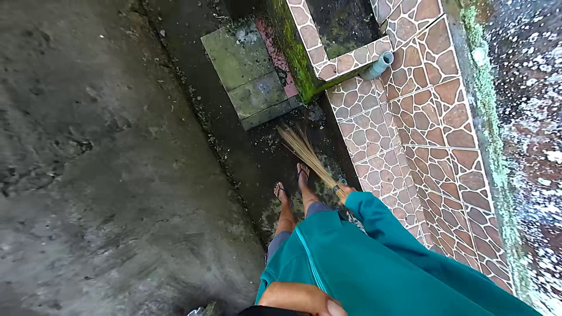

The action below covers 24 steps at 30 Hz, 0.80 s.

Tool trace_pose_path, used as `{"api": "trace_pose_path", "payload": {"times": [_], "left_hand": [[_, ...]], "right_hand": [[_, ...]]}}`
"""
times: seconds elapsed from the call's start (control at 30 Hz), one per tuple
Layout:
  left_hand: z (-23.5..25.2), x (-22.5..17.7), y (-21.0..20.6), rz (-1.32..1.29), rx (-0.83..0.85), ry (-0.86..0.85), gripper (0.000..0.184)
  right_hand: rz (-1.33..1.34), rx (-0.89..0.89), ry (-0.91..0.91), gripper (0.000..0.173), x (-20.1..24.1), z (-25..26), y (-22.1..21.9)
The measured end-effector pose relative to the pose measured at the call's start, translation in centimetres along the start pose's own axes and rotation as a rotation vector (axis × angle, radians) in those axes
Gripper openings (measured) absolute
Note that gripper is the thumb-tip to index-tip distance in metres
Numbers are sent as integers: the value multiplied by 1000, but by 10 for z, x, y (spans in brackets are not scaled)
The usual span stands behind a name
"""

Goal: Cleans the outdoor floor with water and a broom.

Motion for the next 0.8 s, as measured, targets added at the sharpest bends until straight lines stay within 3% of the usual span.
{"api": "trace_pose_path", "payload": {"times": [0.1,0.2,0.3,0.4,0.63,0.7,0.8], "left_hand": [[-5,3,5,-30,-13,52,89],[2,0,-4,59,-92,-15,72],[-23,17,12,114,-95,49,82],[-33,21,19,122,-95,95,88],[-3,2,2,57,-90,-13,77],[3,-1,-4,85,-101,-36,72],[-19,19,14,100,-91,35,74]], "right_hand": [[121,-66,-26,91,-9,-8,20],[176,-54,-9,71,35,23,39],[58,-31,85,54,86,62,14],[-167,73,61,71,107,60,-2],[-88,15,38,90,9,3,14],[36,-17,-4,93,5,-4,25],[182,-165,103,76,35,7,38]]}}
Point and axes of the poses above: each hand's wrist, its own z-axis towards the middle knuckle, its own y-axis out of the back of the hand, x = y × z, the point moved 4 cm from there along z, towards the middle knuckle, and after that the axes turned 10 degrees about x, right-handed, at the moved point
